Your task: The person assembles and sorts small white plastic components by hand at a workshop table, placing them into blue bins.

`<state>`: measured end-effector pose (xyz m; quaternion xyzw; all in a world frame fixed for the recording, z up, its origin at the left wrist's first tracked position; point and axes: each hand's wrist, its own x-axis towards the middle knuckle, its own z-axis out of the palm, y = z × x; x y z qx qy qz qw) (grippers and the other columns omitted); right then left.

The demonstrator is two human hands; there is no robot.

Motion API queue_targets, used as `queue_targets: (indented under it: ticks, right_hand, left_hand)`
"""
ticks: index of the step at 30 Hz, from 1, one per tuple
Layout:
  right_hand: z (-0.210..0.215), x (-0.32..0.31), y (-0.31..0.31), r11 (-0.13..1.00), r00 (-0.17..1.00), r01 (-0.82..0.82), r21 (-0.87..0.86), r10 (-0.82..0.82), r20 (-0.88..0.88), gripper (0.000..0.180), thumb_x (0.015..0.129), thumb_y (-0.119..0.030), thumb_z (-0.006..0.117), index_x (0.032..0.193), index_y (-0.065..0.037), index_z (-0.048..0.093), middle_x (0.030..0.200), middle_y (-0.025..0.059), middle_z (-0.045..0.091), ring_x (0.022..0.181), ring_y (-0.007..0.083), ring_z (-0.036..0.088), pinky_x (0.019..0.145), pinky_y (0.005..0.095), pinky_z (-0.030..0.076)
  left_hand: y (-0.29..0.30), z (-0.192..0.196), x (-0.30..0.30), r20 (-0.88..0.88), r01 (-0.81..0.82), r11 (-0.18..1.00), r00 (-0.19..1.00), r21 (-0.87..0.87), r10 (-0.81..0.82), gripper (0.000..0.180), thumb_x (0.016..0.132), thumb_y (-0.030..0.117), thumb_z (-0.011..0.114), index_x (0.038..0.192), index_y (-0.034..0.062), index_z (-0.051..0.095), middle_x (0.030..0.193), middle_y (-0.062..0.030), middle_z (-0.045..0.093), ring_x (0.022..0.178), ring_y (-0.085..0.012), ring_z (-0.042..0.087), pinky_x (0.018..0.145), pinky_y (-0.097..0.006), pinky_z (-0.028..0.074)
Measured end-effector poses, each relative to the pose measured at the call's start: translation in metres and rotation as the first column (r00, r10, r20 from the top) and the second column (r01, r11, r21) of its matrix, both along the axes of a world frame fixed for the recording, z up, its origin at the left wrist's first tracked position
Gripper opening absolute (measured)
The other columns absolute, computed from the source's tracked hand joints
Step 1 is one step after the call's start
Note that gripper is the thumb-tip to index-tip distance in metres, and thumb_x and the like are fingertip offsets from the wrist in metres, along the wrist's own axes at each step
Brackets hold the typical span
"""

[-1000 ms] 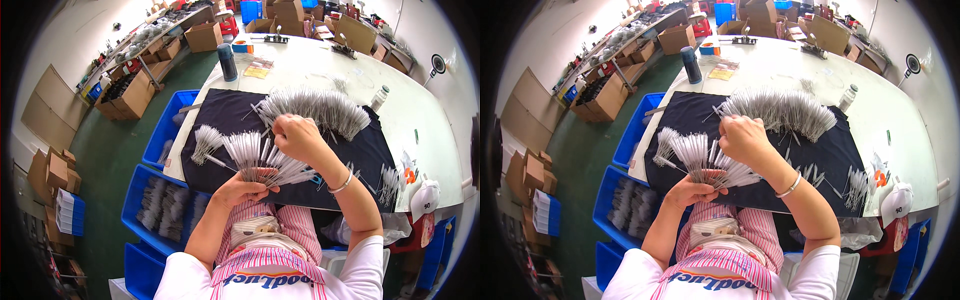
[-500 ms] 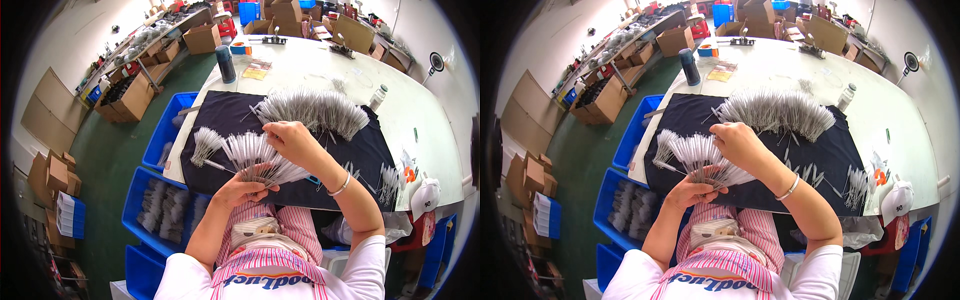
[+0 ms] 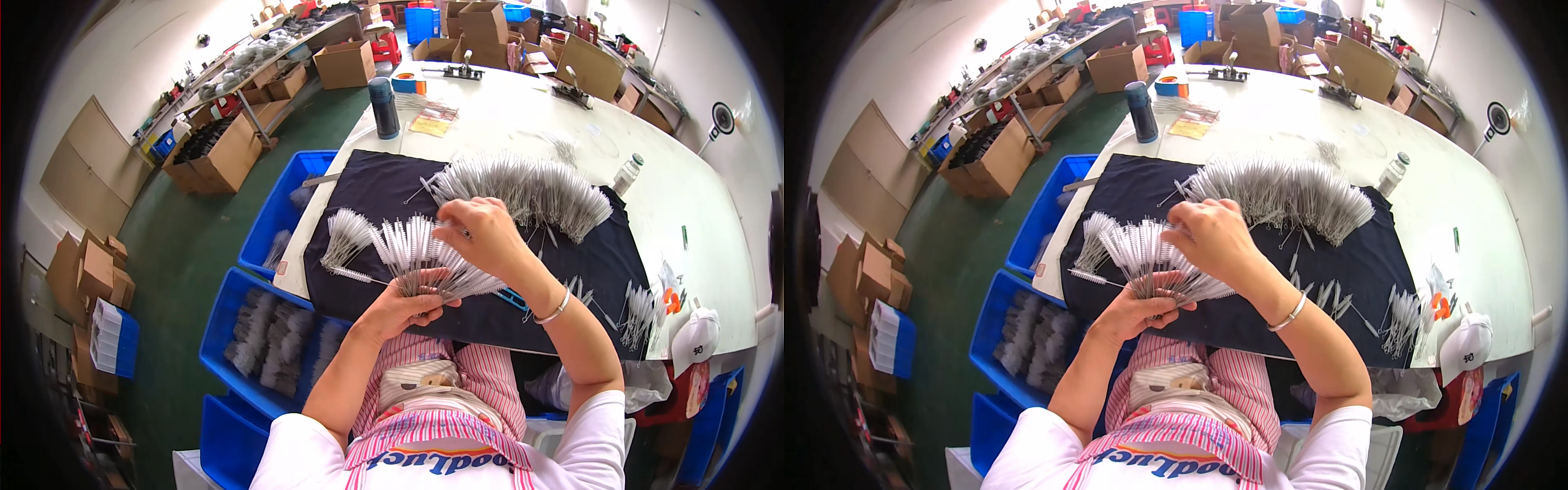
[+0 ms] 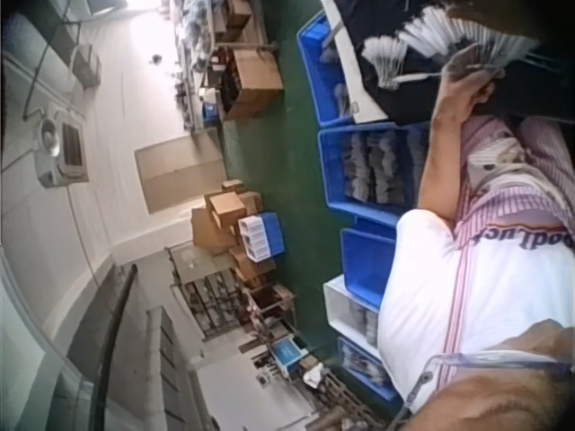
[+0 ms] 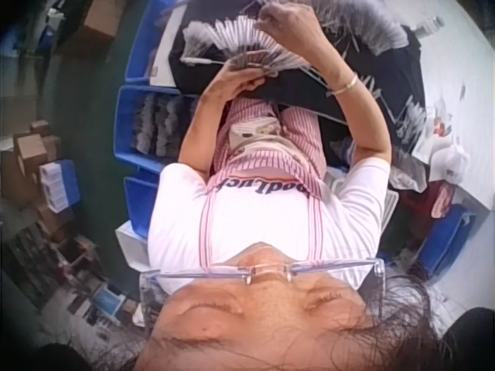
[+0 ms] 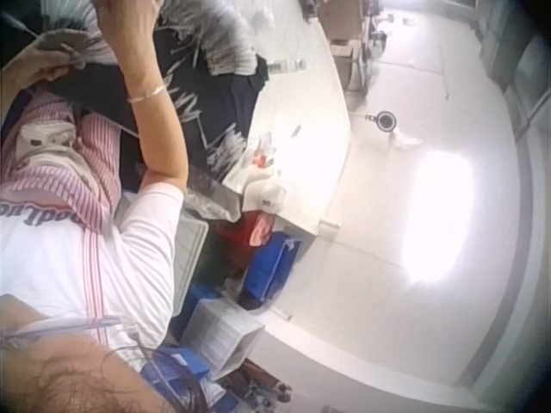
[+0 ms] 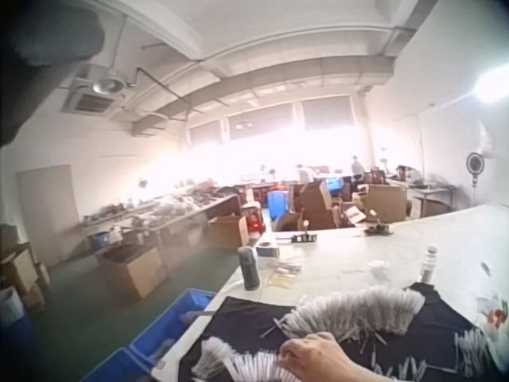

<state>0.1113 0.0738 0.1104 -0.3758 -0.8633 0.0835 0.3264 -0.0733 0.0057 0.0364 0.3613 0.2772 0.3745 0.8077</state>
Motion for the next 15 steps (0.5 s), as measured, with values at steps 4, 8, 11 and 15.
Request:
queue_targets:
  ticks: [4, 8, 11, 15]
  right_hand:
    - [-0.002, 0.000, 0.005, 0.989, 0.969, -0.014, -0.148, -0.023, -0.244, 0.022, 0.081, -0.018, 0.062, 0.099, -0.006, 0.062, 0.095, 0.0117, 0.063, 0.088, 0.0259, 0.062, 0.093, 0.0405, 0.036]
    - [0.001, -0.014, -0.002, 0.978, 0.982, -0.142, 0.156, 0.159, -0.106, 0.019, 0.078, -0.014, 0.061, 0.097, -0.009, 0.064, 0.092, 0.0056, 0.064, 0.094, 0.0215, 0.059, 0.089, 0.0398, 0.037]
    - [0.001, -0.010, 0.000, 0.982, 0.996, -0.052, 0.181, 0.063, -0.056, 0.014, 0.078, -0.014, 0.060, 0.090, -0.010, 0.065, 0.090, 0.0051, 0.065, 0.091, 0.0217, 0.059, 0.087, 0.0393, 0.037]
    - [-0.001, -0.003, 0.001, 0.995, 0.999, 0.049, 0.087, -0.050, -0.001, 0.010, 0.076, -0.014, 0.061, 0.084, -0.009, 0.065, 0.088, 0.0053, 0.064, 0.088, 0.0237, 0.058, 0.086, 0.0403, 0.037]
  left_hand:
    - [0.001, 0.000, 0.002, -0.003, -0.007, 1.000, 1.000, -0.007, 0.007, 0.043, 0.083, 0.005, 0.063, 0.123, 0.0067, 0.047, 0.096, -0.0209, 0.064, 0.063, -0.0099, 0.052, 0.049, -0.018, 0.035]
    - [0.003, -0.003, 0.004, -0.035, 0.016, 1.000, 0.999, 0.004, -0.016, 0.044, 0.084, 0.007, 0.063, 0.125, 0.0069, 0.048, 0.094, -0.0165, 0.064, 0.063, -0.0072, 0.051, 0.048, -0.017, 0.036]
    - [0.001, -0.001, 0.003, -0.007, 0.006, 1.000, 1.000, 0.001, -0.006, 0.045, 0.083, 0.007, 0.064, 0.125, 0.0067, 0.048, 0.093, -0.0158, 0.064, 0.063, -0.0067, 0.051, 0.048, -0.016, 0.036]
    - [0.000, 0.000, 0.001, 0.037, 0.006, 1.000, 0.999, -0.013, -0.005, 0.046, 0.082, 0.010, 0.065, 0.125, 0.0065, 0.048, 0.092, -0.0137, 0.065, 0.062, -0.0059, 0.051, 0.047, -0.016, 0.035]
